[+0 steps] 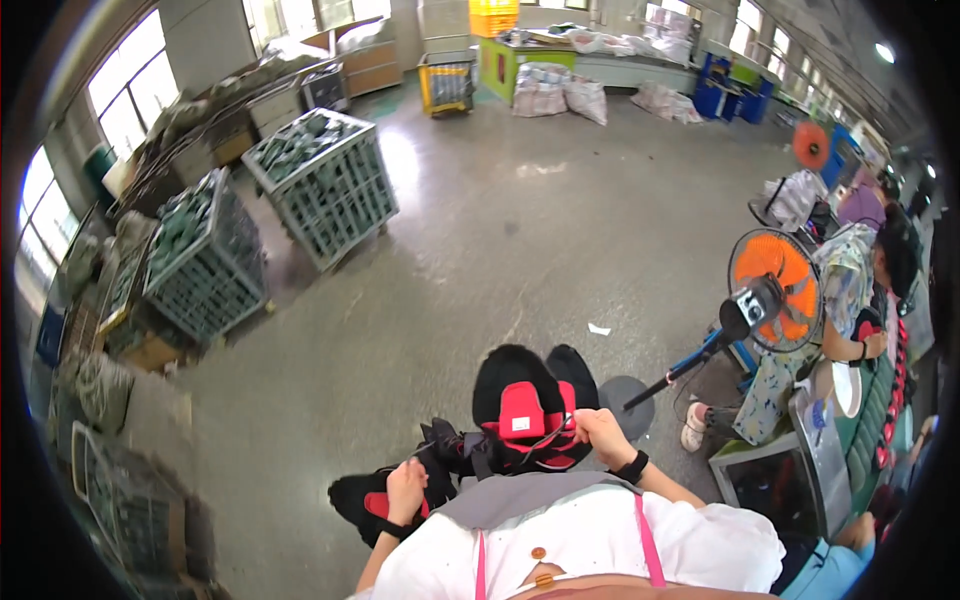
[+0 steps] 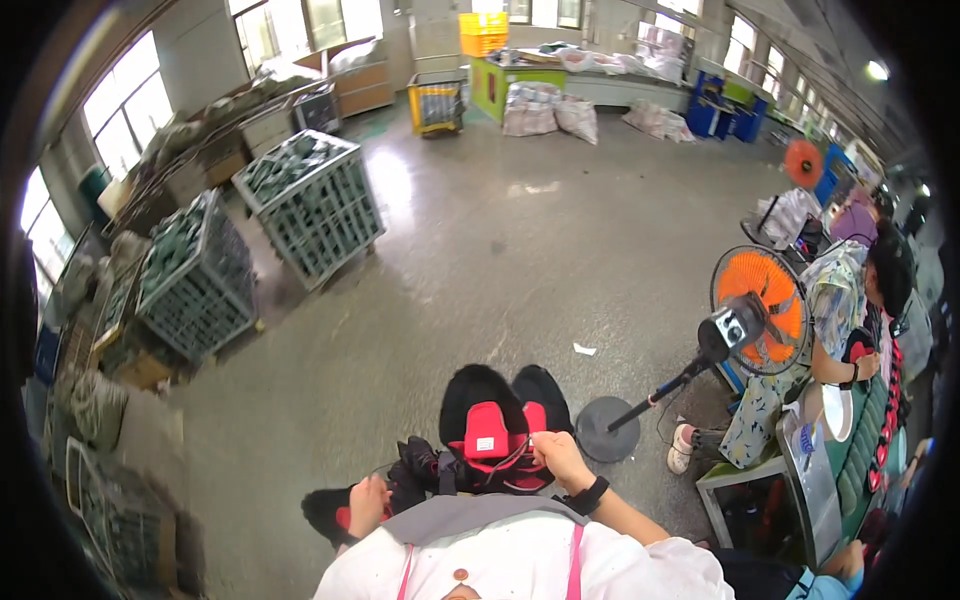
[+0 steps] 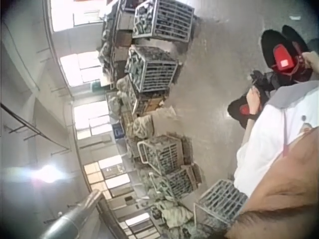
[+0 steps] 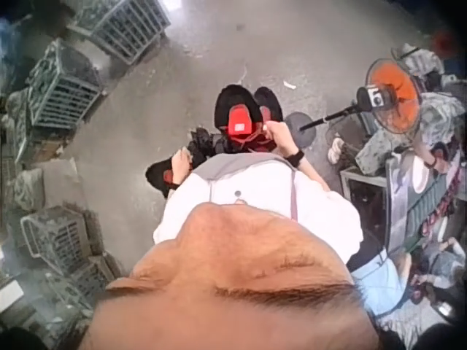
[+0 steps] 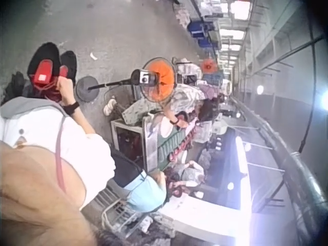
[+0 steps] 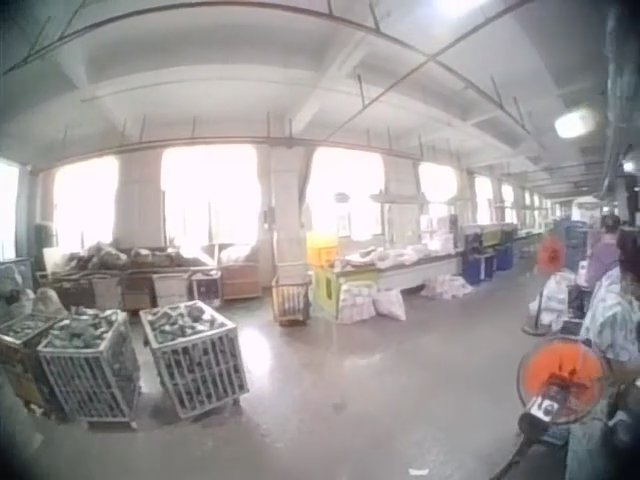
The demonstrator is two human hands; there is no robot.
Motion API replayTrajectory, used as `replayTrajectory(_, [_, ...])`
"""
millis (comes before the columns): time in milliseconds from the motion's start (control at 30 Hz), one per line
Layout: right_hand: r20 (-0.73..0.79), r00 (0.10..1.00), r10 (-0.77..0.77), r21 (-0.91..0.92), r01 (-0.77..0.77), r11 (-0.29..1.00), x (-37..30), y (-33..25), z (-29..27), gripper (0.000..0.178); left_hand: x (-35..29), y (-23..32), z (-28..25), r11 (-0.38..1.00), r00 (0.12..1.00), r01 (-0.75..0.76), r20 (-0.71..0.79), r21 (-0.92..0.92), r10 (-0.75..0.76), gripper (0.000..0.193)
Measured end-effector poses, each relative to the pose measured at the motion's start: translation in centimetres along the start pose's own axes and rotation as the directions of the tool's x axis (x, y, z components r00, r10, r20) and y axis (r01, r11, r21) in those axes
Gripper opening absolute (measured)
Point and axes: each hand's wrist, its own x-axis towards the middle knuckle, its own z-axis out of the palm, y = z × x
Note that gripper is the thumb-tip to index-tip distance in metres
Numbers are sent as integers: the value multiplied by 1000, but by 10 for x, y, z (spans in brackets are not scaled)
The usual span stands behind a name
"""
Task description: Checking, sorting, and arranging shoe components / uppers at various assembly line stations.
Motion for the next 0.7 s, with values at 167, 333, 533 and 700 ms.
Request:
replayTrajectory(167, [-70, 983, -168, -19, 167, 986, 118, -26, -13, 34, 177, 57, 76, 989, 938, -86, 344, 118, 40, 40])
replayTrajectory(333, [-188, 979, -81, 43, 90, 995, 256, -67, -77, 31, 322, 114, 153, 873, 896, -334, 407, 355, 177, 32])
replayTrajectory(533, [-399, 911, -107, 102, 160, 982, 421, -125, -156, 34, 485, 142, 191, 598, 769, -639, 415, 484, 486, 24])
replayTrajectory(700, [-493, 855, -161, 144, 263, 954, 507, -199, -248, 31, 639, 147, 291, 896, 969, 130, 247, -425, -24, 40])
